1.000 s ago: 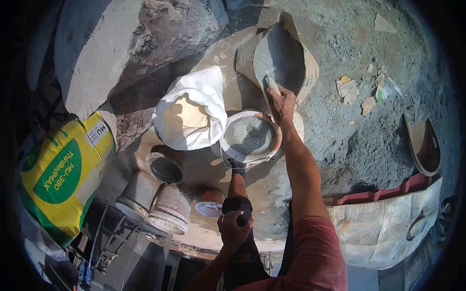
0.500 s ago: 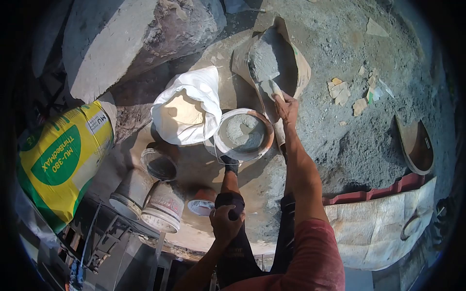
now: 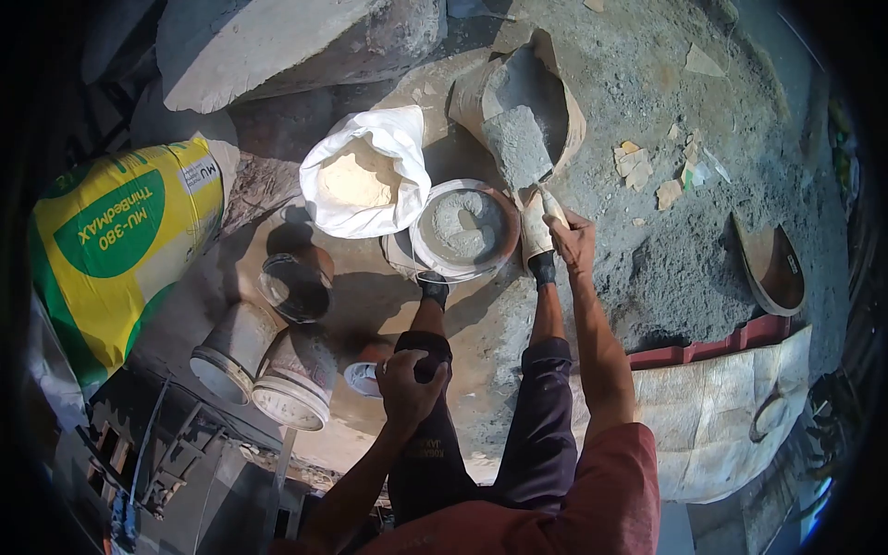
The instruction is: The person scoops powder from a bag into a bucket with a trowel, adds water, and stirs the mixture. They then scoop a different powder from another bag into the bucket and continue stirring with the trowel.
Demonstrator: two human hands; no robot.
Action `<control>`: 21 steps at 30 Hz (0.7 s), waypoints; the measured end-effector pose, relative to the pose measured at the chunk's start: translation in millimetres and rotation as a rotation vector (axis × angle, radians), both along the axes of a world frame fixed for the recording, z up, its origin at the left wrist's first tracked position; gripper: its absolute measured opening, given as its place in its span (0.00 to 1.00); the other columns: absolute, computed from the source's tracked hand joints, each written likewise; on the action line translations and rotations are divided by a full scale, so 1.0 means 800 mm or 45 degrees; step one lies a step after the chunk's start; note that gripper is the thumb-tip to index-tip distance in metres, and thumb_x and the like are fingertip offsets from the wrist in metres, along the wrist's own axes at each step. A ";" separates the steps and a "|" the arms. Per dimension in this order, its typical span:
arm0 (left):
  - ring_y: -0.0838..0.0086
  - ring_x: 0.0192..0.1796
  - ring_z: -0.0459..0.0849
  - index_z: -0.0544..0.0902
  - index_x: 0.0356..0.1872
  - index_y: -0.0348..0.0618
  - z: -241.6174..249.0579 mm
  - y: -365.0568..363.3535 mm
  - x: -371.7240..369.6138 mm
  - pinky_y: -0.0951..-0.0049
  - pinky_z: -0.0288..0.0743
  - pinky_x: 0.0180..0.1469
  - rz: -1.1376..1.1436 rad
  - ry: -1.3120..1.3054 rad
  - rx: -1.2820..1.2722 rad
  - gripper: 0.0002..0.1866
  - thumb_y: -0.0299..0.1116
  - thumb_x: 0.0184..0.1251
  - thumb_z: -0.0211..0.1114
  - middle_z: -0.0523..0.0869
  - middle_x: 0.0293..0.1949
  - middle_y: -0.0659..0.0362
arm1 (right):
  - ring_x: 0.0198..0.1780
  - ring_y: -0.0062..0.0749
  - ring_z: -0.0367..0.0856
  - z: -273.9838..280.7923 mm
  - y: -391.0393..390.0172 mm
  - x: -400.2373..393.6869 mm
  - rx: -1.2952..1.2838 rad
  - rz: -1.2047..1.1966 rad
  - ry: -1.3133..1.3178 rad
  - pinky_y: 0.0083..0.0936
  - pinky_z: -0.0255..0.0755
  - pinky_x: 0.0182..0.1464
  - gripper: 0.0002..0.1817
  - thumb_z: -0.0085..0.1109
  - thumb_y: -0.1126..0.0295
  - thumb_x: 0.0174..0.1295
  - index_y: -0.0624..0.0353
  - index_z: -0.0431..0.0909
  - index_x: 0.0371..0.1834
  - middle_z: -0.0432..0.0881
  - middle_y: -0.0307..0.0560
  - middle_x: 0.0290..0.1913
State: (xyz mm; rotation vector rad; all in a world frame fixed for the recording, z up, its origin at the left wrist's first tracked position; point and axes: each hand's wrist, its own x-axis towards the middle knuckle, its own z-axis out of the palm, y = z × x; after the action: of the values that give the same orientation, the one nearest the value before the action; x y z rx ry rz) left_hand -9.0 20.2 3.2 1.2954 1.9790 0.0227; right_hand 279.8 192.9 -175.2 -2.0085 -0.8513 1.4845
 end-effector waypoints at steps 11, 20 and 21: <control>0.62 0.56 0.77 0.82 0.41 0.43 -0.008 -0.049 -0.058 0.49 0.54 0.67 0.041 -0.204 -0.098 0.22 0.46 0.50 0.71 0.83 0.45 0.55 | 0.19 0.10 0.61 0.073 -0.165 -0.048 -0.092 0.098 0.128 0.16 0.52 0.20 0.13 0.63 0.63 0.60 0.63 0.85 0.35 0.69 0.25 0.18; 0.60 0.54 0.79 0.83 0.41 0.42 -0.004 -0.102 -0.033 0.51 0.56 0.65 0.211 -0.160 0.010 0.22 0.45 0.48 0.72 0.84 0.44 0.54 | 0.15 0.14 0.63 0.039 -0.169 -0.085 -0.288 0.462 -0.298 0.19 0.55 0.17 0.17 0.60 0.56 0.62 0.60 0.86 0.38 0.69 0.31 0.16; 0.60 0.54 0.79 0.83 0.41 0.42 -0.004 -0.107 -0.028 0.51 0.56 0.65 0.240 -0.160 0.010 0.22 0.45 0.48 0.72 0.84 0.44 0.54 | 0.14 0.17 0.66 0.038 -0.164 -0.088 -0.213 0.533 -0.331 0.20 0.59 0.17 0.18 0.59 0.54 0.63 0.59 0.87 0.39 0.70 0.33 0.15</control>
State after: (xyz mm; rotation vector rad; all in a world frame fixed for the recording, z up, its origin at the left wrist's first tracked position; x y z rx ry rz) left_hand -31.8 -65.1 -0.3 1.0810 1.9871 0.1986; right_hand 209.6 61.4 -144.9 -2.2808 -1.3636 1.5731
